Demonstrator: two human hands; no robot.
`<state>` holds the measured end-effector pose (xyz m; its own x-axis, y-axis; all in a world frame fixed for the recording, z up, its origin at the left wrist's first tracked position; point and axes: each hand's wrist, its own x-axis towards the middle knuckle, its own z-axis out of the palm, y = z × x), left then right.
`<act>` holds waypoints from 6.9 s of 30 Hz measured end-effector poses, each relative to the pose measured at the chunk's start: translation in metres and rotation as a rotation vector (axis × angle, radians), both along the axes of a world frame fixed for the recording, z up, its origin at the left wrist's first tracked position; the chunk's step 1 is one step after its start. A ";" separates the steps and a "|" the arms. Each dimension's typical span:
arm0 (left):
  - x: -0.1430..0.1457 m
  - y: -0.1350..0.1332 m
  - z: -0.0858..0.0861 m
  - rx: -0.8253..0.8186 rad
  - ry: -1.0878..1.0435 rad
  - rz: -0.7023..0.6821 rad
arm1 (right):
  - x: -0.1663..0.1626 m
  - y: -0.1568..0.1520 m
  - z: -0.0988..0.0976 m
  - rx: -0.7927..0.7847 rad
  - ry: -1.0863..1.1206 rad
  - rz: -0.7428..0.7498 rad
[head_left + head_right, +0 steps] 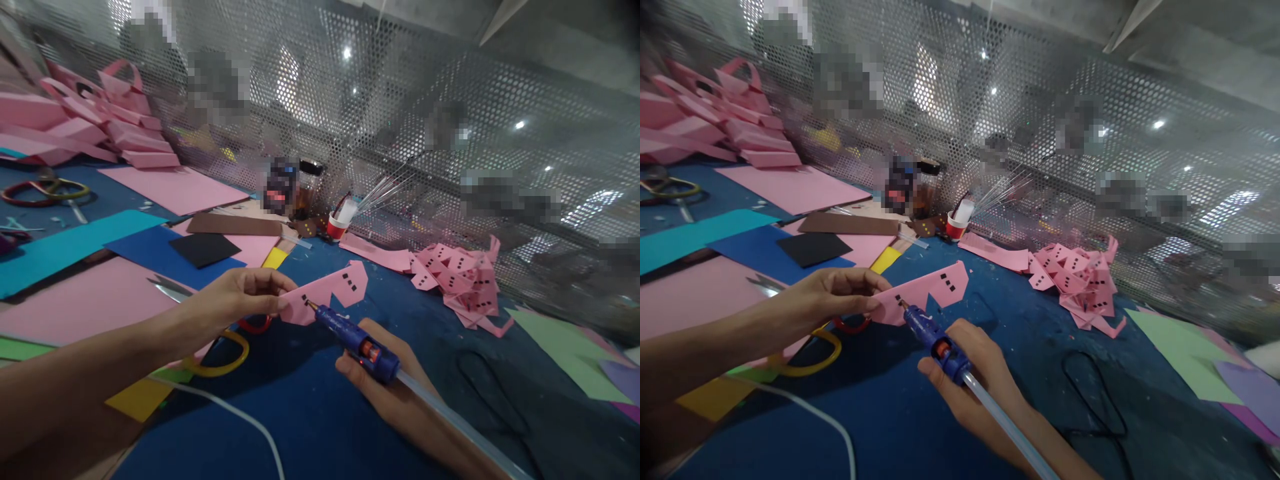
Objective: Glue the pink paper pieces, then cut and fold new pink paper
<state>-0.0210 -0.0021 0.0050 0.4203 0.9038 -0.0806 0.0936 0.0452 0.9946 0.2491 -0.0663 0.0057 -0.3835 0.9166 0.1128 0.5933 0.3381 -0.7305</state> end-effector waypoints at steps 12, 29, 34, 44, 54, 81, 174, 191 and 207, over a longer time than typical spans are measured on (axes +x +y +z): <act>-0.001 0.001 -0.002 0.008 -0.015 -0.010 | -0.003 -0.002 0.005 0.005 0.012 0.022; -0.001 0.001 -0.001 0.007 0.018 -0.018 | -0.002 -0.001 0.003 0.017 -0.012 0.010; -0.001 0.000 0.002 0.029 0.009 -0.010 | -0.002 -0.003 0.004 0.013 0.001 0.017; -0.002 0.003 -0.001 0.002 -0.019 -0.017 | -0.001 -0.001 0.003 0.037 -0.019 0.042; -0.003 0.003 0.000 0.010 -0.017 0.018 | 0.003 -0.003 -0.001 0.052 0.014 -0.042; -0.001 -0.001 0.004 0.011 0.010 -0.024 | 0.000 -0.001 0.003 0.063 -0.006 -0.011; -0.002 0.000 0.005 0.021 -0.028 -0.025 | -0.003 -0.005 0.004 0.100 -0.019 -0.012; -0.009 0.011 -0.004 0.112 0.001 0.073 | 0.003 -0.011 -0.002 0.041 0.037 -0.137; -0.009 0.022 -0.005 0.083 -0.173 0.285 | 0.033 -0.047 -0.026 0.043 0.081 -0.354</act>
